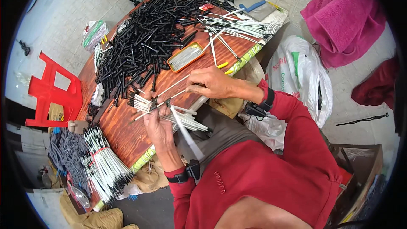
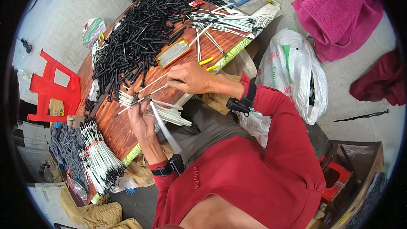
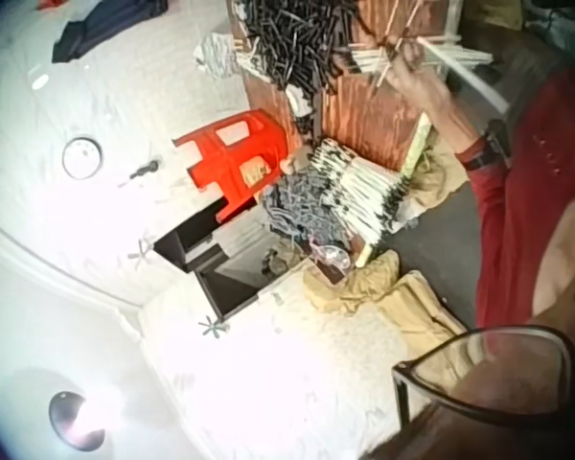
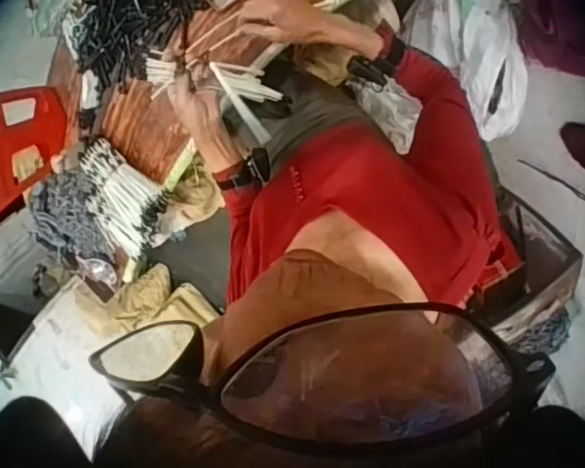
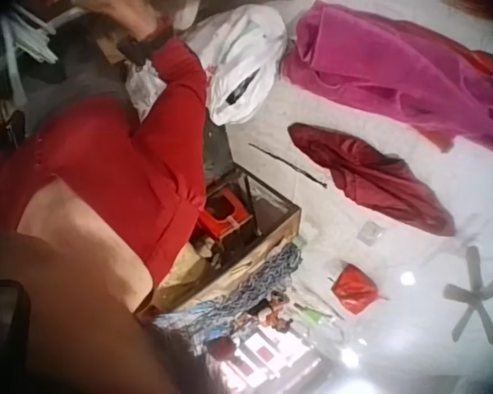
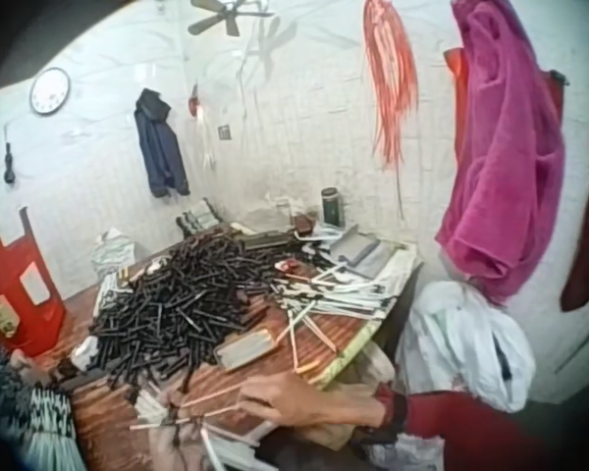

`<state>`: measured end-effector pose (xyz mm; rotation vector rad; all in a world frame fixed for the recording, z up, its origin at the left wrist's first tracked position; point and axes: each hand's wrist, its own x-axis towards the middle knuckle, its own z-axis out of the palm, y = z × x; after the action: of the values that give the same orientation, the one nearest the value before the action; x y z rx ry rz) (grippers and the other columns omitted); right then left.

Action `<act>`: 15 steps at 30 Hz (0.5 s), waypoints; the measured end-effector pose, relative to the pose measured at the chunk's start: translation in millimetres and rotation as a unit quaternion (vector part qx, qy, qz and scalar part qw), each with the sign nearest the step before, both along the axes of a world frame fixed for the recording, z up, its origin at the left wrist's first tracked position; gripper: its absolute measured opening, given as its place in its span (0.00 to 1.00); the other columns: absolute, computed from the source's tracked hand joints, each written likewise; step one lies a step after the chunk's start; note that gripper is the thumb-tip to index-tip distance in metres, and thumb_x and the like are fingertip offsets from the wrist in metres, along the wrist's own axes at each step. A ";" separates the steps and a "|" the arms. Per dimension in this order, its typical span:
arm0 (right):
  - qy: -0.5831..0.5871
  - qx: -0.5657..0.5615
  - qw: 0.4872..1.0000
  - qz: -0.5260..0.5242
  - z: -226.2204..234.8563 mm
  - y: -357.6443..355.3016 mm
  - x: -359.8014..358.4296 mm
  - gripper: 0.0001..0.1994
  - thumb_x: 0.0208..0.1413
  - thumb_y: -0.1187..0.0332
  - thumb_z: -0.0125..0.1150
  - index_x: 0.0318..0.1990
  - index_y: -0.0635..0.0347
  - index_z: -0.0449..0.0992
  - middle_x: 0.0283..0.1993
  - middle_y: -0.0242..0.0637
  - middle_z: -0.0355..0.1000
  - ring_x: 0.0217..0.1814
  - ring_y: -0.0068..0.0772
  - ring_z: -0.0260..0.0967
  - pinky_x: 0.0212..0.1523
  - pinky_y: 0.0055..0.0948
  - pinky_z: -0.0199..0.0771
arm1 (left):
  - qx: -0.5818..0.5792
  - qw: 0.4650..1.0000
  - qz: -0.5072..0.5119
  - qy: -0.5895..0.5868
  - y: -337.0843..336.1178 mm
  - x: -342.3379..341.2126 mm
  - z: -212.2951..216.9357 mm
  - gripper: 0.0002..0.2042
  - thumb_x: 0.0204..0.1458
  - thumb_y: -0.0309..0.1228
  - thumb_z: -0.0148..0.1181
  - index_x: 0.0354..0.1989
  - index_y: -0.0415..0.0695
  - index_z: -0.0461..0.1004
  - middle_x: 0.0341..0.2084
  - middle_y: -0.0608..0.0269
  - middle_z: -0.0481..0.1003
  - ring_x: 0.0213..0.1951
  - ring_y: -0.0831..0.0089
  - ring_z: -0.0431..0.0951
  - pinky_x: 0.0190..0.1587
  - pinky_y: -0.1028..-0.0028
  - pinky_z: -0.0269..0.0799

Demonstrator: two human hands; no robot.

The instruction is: Sorting and bundling small black cables with white tips using elastic bands on a workbench.

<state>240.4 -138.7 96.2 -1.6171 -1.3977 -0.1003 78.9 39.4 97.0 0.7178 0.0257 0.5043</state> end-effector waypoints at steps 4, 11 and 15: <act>-0.007 -0.007 0.999 -0.044 -4.3 -13.9 -2.8 0.09 0.56 0.64 0.63 0.32 0.61 0.75 0.27 0.42 0.70 0.30 0.47 0.71 0.30 0.42 0.68 | 0.009 1.000 0.005 0.025 -15.0 0.9 10.2 0.18 0.60 0.22 0.53 0.58 0.43 0.66 0.38 0.58 0.74 0.32 0.78 0.67 0.38 0.75 0.66; -0.004 -0.033 0.997 -0.076 1.0 -52.2 -8.4 0.10 0.54 0.64 0.64 0.31 0.61 0.73 0.30 0.41 0.70 0.33 0.45 0.71 0.32 0.42 0.69 | -0.036 0.997 -0.067 0.013 -16.0 10.5 5.7 0.14 0.61 0.22 0.51 0.54 0.44 0.66 0.34 0.63 0.68 0.30 0.79 0.65 0.36 0.77 0.63; -0.125 -0.081 0.977 -0.154 6.4 -80.4 -7.9 0.08 0.51 0.67 0.67 0.32 0.60 0.74 0.33 0.37 0.72 0.39 0.42 0.72 0.36 0.38 0.72 | -0.071 0.993 -0.094 0.016 -17.0 15.9 4.6 0.12 0.61 0.23 0.50 0.53 0.45 0.66 0.31 0.65 0.66 0.30 0.80 0.64 0.36 0.78 0.62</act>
<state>232.5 -219.1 102.6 -2.0048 -1.3573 -0.3915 94.9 22.5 101.6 0.5823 0.0238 0.3076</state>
